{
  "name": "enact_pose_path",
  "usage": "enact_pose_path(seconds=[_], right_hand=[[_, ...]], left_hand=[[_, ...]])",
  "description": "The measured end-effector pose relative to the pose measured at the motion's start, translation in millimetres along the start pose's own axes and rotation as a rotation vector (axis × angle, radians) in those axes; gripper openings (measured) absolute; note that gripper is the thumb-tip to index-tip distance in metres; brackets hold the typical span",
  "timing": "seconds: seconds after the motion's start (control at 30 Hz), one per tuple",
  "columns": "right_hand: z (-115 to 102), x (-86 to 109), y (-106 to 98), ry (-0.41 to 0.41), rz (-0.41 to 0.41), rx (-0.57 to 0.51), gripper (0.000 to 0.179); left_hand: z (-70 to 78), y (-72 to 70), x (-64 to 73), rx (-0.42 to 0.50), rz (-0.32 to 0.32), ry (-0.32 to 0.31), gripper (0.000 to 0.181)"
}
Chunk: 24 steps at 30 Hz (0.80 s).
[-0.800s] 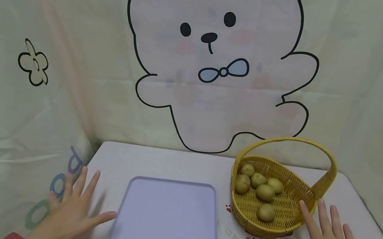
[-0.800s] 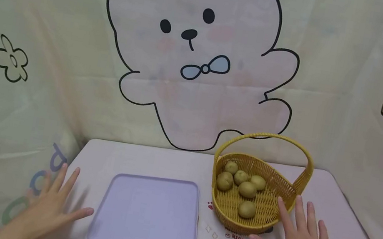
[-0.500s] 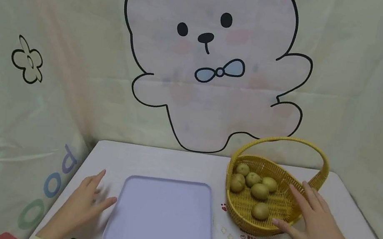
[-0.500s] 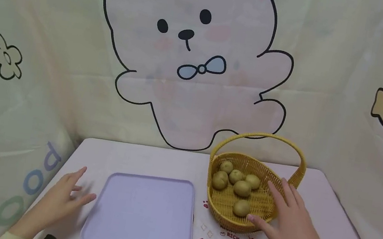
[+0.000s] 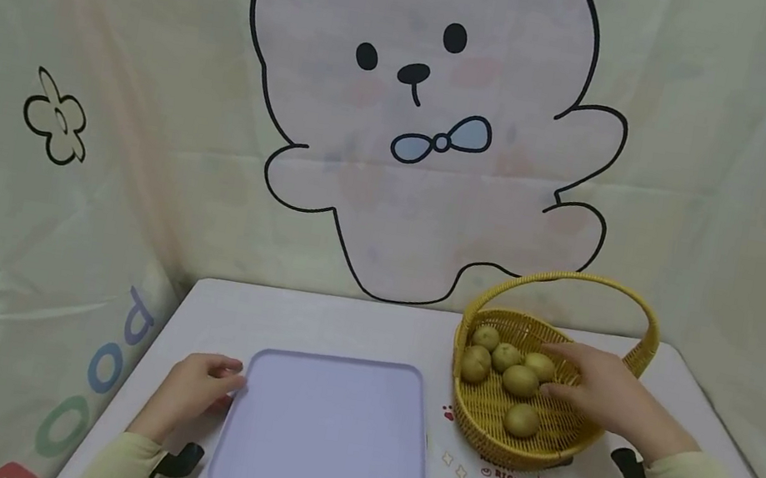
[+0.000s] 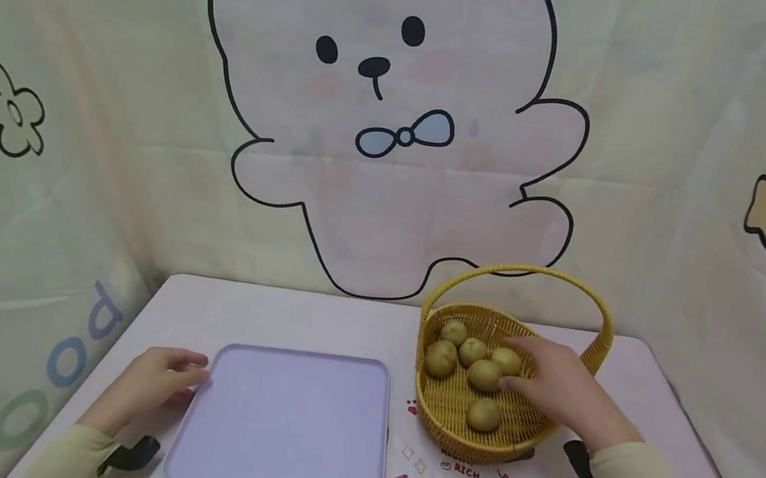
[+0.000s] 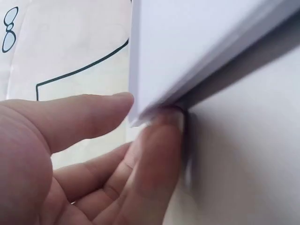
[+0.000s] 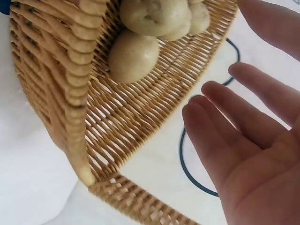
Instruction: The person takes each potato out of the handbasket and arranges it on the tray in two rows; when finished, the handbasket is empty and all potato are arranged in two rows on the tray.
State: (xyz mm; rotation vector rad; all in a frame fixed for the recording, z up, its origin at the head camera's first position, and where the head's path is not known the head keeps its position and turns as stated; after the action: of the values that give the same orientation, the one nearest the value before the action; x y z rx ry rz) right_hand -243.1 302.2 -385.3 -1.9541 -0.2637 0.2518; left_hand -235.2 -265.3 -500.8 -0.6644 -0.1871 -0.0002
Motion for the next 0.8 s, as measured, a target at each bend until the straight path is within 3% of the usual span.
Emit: enact_pose_path(seconds=[0.1, 0.33, 0.57, 0.8], right_hand=[[3, -8.7, 5, 0.027, -0.044, -0.005, 0.058], [4, -25.2, 11, 0.029, -0.118, -0.036, 0.05], [12, -38.8, 25, 0.103, -0.2, -0.12, 0.049], [16, -43.8, 31, 0.12, -0.226, -0.121, 0.05]], left_hand=[[-4.7, 1.9, -2.4, 0.038, -0.013, -0.031, 0.041], [-10.3, 4.2, -6.2, 0.087, -0.019, -0.036, 0.042], [-18.4, 6.0, -8.8, 0.144, -0.046, -0.067, 0.045], [-23.3, 7.4, -11.1, 0.181, -0.053, -0.078, 0.045]])
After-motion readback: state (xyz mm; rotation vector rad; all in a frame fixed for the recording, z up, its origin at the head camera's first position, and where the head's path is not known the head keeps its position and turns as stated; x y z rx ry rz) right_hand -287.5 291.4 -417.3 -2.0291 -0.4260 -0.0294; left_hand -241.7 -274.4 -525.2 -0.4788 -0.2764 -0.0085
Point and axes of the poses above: each hand's wrist, its own x-axis away from the middle knuckle, its own y-axis out of the palm, z = x × y, the point moved 6 cm from there along -x, towards the middle knuckle, and after that the axes turned 1 degree about -x, right-handed, at the moved point
